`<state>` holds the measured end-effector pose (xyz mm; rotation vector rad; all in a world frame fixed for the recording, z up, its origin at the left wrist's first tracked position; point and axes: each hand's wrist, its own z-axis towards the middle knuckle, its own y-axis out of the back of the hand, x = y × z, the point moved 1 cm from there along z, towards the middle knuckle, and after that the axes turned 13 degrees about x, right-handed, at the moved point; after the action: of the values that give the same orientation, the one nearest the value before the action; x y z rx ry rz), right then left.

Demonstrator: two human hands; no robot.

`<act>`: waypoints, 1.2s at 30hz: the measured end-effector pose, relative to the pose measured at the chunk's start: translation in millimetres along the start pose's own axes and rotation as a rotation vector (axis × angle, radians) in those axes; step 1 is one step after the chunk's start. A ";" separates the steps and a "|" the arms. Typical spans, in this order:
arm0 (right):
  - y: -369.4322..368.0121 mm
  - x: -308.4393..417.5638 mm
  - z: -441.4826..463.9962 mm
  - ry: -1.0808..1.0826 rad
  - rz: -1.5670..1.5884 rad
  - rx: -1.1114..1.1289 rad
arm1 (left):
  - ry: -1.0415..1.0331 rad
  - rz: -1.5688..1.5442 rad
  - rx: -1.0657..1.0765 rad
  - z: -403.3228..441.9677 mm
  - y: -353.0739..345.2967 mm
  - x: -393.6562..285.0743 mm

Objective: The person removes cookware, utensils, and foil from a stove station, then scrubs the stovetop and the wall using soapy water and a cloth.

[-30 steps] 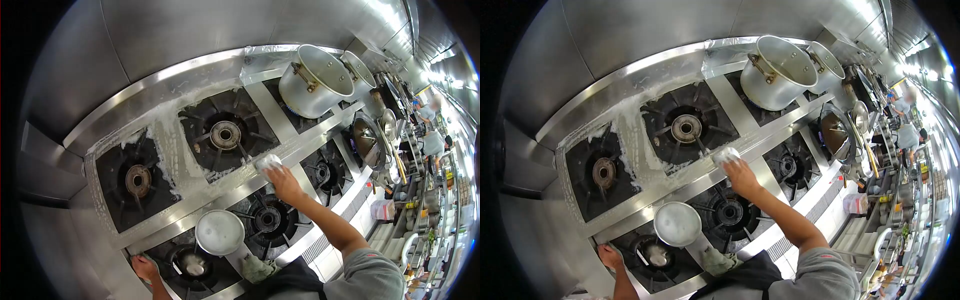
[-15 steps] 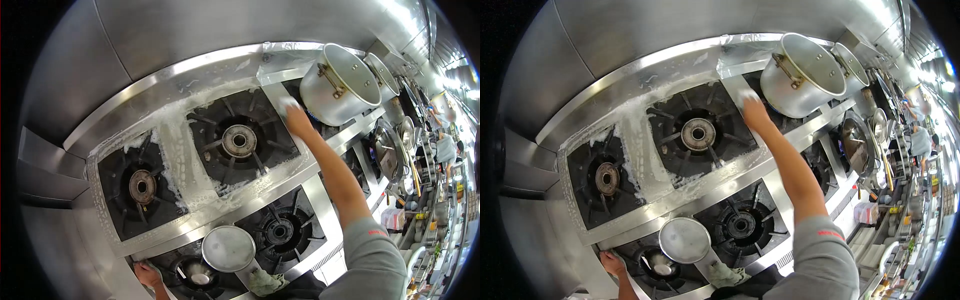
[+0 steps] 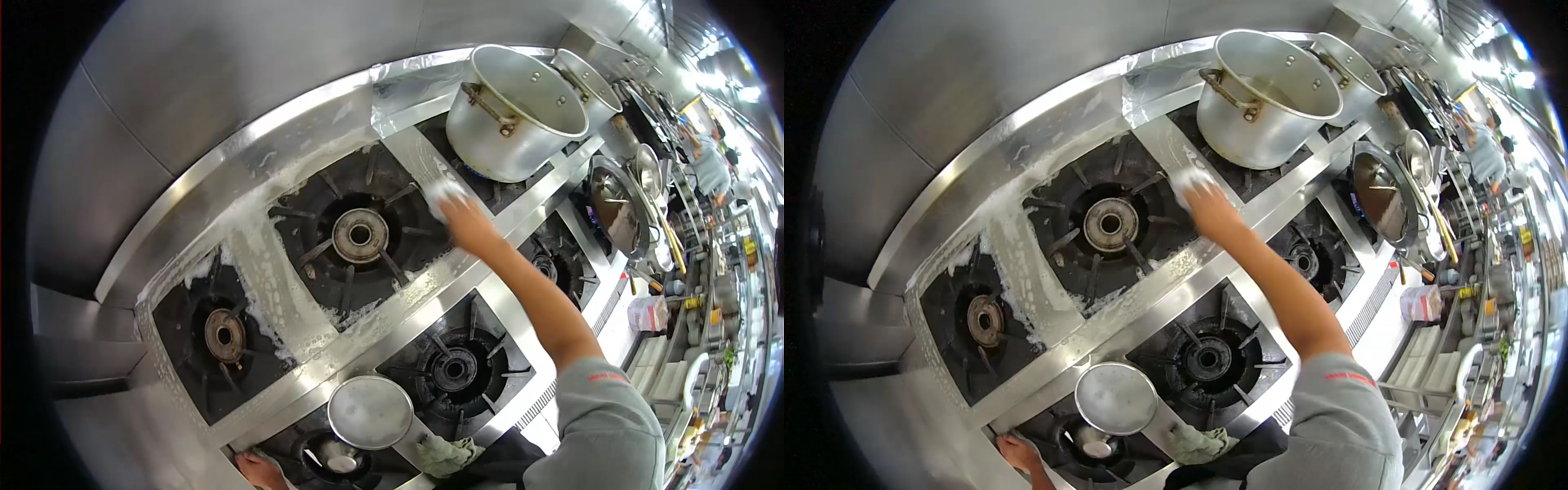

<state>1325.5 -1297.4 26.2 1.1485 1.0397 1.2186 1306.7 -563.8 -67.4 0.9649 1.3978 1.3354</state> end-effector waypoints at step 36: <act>-40.4 429.8 302.3 0.454 0.322 0.401 | -0.165 -0.111 -0.031 7.3 13.5 1.2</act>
<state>1664.8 -894.1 35.4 1.4207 1.5326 1.6224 1312.6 -559.5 -53.8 0.9419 1.2826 1.1653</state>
